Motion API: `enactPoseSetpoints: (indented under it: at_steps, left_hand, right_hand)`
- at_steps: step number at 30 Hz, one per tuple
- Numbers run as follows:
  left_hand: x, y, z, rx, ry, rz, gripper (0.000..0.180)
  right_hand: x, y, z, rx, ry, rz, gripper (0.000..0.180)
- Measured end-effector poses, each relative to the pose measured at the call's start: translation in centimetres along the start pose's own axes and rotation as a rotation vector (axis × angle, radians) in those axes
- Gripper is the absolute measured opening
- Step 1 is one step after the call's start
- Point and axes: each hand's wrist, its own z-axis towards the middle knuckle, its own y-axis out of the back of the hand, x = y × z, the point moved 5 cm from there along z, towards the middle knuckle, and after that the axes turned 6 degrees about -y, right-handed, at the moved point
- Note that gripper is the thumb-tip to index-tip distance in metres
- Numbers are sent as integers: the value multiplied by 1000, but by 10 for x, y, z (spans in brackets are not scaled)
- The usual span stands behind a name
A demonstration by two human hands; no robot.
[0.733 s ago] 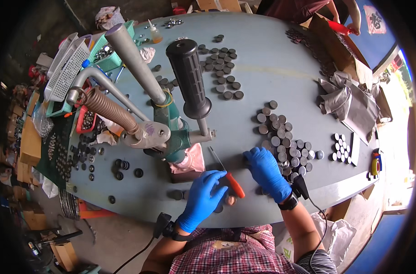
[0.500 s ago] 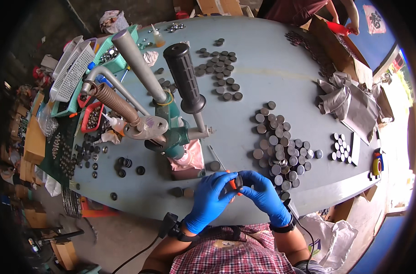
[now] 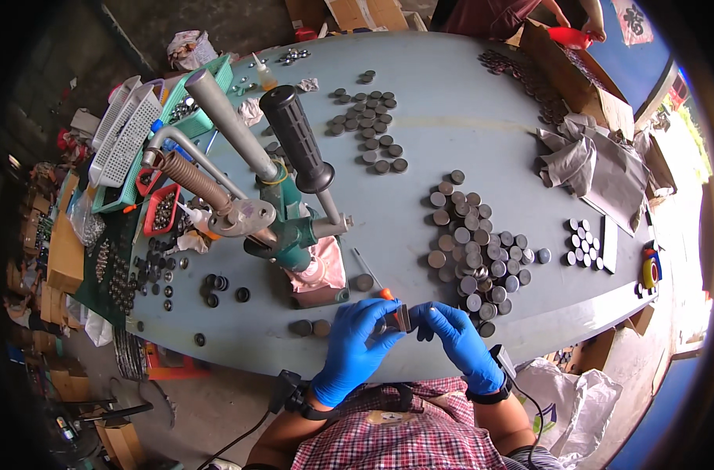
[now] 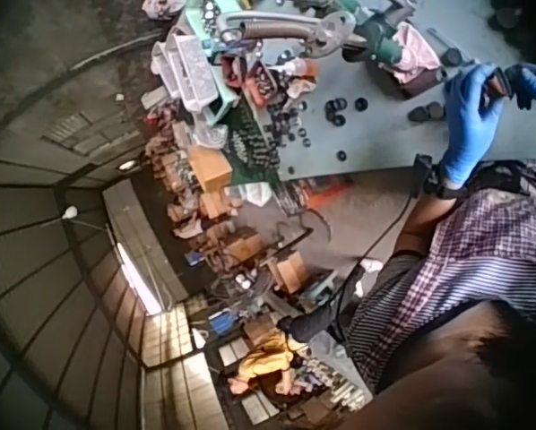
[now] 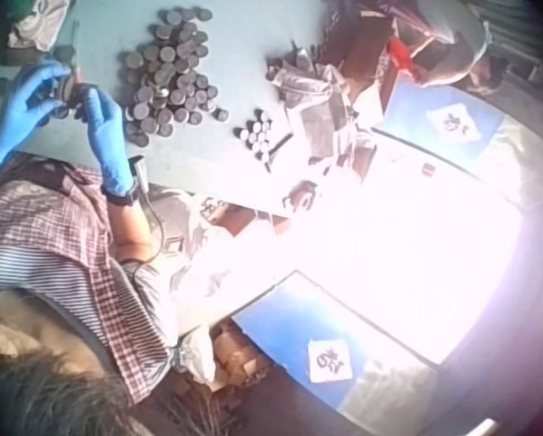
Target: Manually assembling or processing small circular components using a handheld tool and a manual press.
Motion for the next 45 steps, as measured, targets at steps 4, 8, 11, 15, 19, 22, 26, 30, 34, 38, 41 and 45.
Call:
enactPoseSetpoints:
  at_steps: [4, 8, 11, 15, 19, 22, 26, 30, 34, 38, 41, 45]
  left_hand:
    - [10, -3, 1, 13, -19, -6, 46]
    - [32, -3, 2, -25, 139, -85, 51]
    - [45, -5, -1, 1, 147, -150, 48]
    - [56, -5, 2, 4, 92, -108, 42]
    - [68, 1, -2, 22, 132, -107, 40]
    - [62, -3, 5, 43, 111, -131, 40]
    - [58, -8, 8, 40, 117, -122, 43]
    - [45, -5, 12, -100, 190, -151, 51]
    - [25, 4, 13, -114, 53, -10, 53]
    - [6, 6, 7, -86, -35, 122, 50]
    - [4, 4, 1, -101, -23, 64, 50]
    - [3, 4, -2, -103, -6, -1, 51]
  right_hand:
    - [-10, -13, 17, 112, -120, 361, 32]
    - [-16, 6, 96, -69, 142, -404, 21]
    - [1, 24, 165, -267, 173, -869, 19]
    - [38, 62, 213, -653, 417, -1093, 28]
    - [40, 100, 206, -719, 267, -1476, 18]
    - [28, 101, 201, -688, 444, -1546, 17]
    - [48, 53, 175, -481, 500, -1432, 12]
    - [29, 13, 111, 76, 159, -286, 40]
    - [26, -13, 56, 176, 93, -54, 34]
    - [21, 0, 27, 91, 68, -65, 46]
    - [10, 6, 13, 115, -185, -173, 74]
    - [8, 7, 6, 157, -104, -102, 65]
